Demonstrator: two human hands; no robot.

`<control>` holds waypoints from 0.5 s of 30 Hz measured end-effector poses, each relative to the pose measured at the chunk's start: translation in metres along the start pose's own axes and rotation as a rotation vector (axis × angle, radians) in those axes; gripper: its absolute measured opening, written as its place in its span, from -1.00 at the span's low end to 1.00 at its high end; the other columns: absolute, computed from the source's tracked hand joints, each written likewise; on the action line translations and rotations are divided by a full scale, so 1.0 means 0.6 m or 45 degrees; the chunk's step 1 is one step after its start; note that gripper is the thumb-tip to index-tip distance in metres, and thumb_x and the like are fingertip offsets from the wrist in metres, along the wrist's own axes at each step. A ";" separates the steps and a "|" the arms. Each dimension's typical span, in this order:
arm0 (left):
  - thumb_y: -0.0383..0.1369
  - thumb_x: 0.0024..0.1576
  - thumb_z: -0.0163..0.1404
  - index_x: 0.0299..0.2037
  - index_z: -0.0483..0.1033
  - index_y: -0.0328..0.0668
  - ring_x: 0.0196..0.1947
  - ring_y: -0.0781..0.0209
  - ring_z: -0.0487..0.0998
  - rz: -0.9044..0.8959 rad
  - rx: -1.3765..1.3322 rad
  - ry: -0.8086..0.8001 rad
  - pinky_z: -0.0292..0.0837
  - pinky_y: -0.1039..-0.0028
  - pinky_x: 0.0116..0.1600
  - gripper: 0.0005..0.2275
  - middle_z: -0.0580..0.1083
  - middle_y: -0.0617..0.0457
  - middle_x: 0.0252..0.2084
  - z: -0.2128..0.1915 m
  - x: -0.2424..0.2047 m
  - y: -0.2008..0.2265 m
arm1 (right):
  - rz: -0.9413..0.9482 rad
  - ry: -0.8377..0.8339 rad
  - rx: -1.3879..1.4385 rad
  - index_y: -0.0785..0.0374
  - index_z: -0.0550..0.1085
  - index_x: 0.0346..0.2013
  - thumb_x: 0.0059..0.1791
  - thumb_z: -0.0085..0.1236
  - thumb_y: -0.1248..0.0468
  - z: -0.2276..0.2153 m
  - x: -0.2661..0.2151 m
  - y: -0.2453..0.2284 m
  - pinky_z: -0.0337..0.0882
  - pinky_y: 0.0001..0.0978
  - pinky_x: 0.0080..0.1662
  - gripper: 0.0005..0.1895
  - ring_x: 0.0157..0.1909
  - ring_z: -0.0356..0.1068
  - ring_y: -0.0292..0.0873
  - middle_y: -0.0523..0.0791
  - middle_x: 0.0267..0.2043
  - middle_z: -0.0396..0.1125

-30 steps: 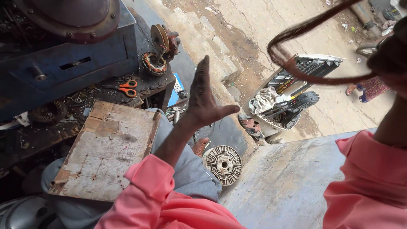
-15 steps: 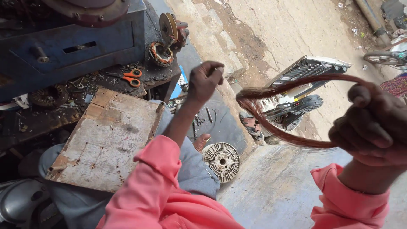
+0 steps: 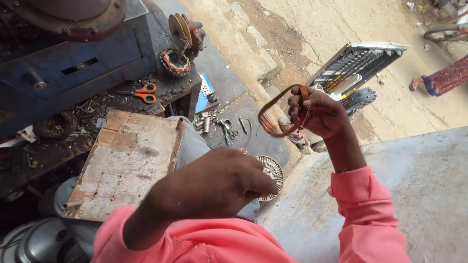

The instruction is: The recorder is winding and preparing copper coils for a fan motor.

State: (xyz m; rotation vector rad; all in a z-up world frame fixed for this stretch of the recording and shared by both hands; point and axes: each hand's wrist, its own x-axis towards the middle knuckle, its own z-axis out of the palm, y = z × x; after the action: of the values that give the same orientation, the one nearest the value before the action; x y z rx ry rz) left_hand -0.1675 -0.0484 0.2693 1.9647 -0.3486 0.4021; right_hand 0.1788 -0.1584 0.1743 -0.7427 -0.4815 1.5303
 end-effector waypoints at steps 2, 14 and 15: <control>-0.42 0.10 0.11 -0.20 0.68 -0.04 -0.30 -0.06 0.60 -0.159 0.333 -0.107 0.38 0.02 0.22 -0.88 0.54 -0.04 -0.39 0.023 -0.030 -0.011 | -0.064 -0.024 -0.211 0.38 0.36 0.20 -0.05 0.12 0.33 0.015 -0.005 -0.012 0.43 -0.23 0.10 -0.49 -0.02 0.45 -0.06 0.00 -0.05 0.45; -0.21 0.10 0.09 -0.34 0.66 -0.16 -0.17 -0.15 0.63 -0.988 0.825 -0.196 0.53 0.10 -0.09 -0.79 0.58 -0.17 -0.24 0.153 -0.035 -0.401 | -0.363 0.087 -0.331 0.31 0.40 -0.08 0.40 -0.27 0.16 0.018 -0.048 -0.316 0.18 -0.51 -0.35 -0.65 -0.56 0.13 -0.38 -0.33 -0.58 0.14; -0.21 0.10 0.09 -0.34 0.66 -0.16 -0.17 -0.15 0.63 -0.990 0.831 -0.182 0.53 0.10 -0.09 -0.79 0.58 -0.17 -0.24 0.145 -0.039 -0.449 | -0.362 0.074 -0.339 0.31 0.40 -0.08 0.40 -0.27 0.16 0.017 -0.068 -0.355 0.18 -0.51 -0.35 -0.65 -0.56 0.13 -0.38 -0.33 -0.58 0.14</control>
State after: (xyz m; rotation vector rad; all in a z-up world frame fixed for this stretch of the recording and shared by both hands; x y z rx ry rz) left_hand -0.0658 -0.0168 0.0059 2.5692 0.5299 -0.1613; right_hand 0.3228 -0.1746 0.3364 -0.8801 -0.7243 1.1893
